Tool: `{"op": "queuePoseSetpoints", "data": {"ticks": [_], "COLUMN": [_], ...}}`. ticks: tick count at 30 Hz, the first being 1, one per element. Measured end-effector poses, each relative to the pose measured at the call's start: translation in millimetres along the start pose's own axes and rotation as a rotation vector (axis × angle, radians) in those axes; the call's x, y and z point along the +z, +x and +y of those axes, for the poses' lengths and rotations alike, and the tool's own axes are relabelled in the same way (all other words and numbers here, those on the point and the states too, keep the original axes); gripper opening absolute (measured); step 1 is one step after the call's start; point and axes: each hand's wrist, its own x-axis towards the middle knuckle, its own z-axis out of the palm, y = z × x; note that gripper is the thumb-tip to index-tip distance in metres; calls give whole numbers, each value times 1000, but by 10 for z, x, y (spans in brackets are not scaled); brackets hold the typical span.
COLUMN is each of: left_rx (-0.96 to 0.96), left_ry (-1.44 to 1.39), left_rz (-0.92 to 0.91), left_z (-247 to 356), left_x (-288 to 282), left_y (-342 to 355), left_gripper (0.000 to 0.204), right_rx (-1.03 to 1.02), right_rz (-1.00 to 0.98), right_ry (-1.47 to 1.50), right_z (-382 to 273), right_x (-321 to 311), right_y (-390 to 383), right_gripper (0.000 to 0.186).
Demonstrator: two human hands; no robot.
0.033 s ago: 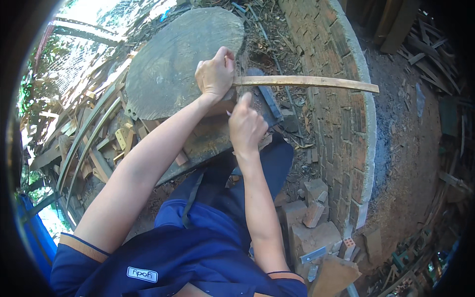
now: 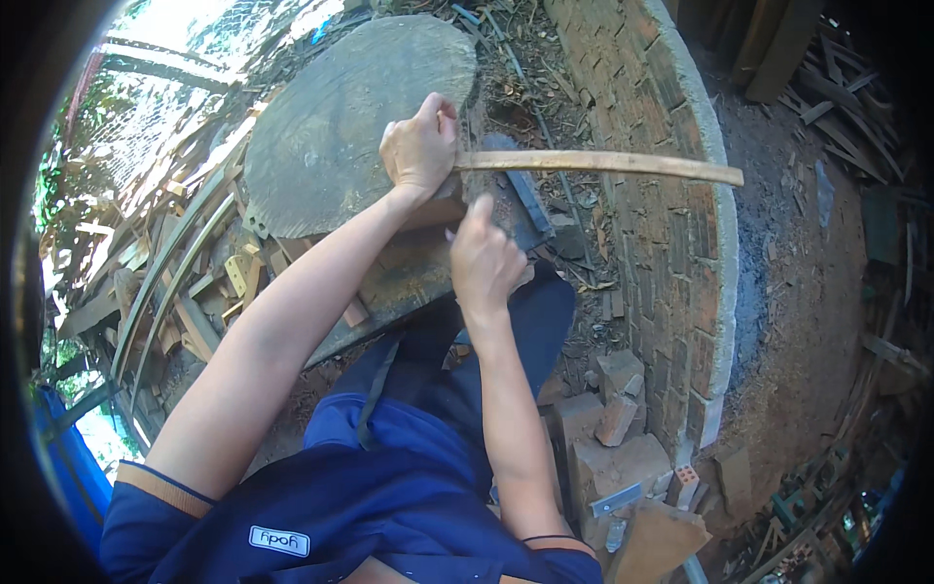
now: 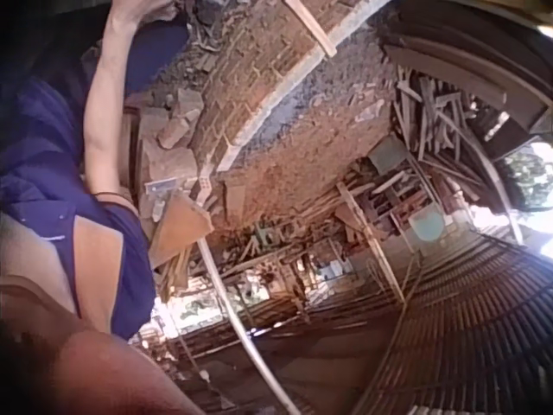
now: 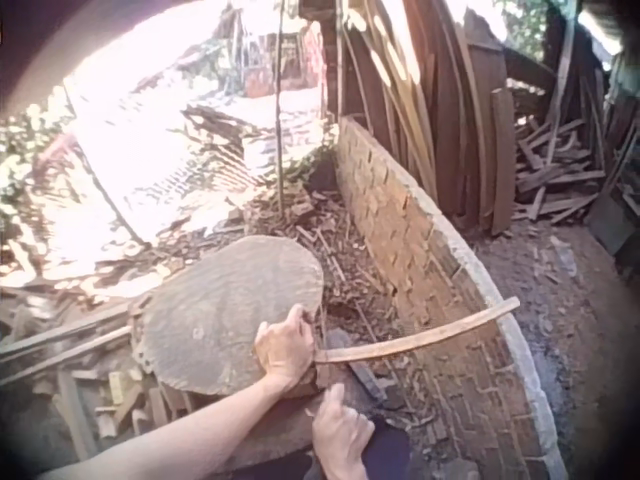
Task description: Sawing a thin piece of wood using a handsaw.
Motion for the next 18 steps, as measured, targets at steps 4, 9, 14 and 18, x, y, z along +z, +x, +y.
{"op": "queuePoseSetpoints", "data": {"ticks": [4,9,14,18], "left_rx": [-39,-40,-68,-42], "left_ry": [-17,-19,-23,-15], "left_rz": [-42,-42,-59,-37], "left_z": [-2,43,10,32], "left_x": [-56,-27,-51,-36], "left_y": [-2,9,0,-2], "left_gripper": [9,10,10,11], "right_rx": [33,10,55,-48], "right_rz": [-81,27,-146,-22], "right_ry": [-20,4,-21,-27], "right_z": [67,-66,81,26], "right_x": [-97,-1,-95,-72], "right_y": [-276,220,-462,36], "right_gripper": [12,10,10,8]}}
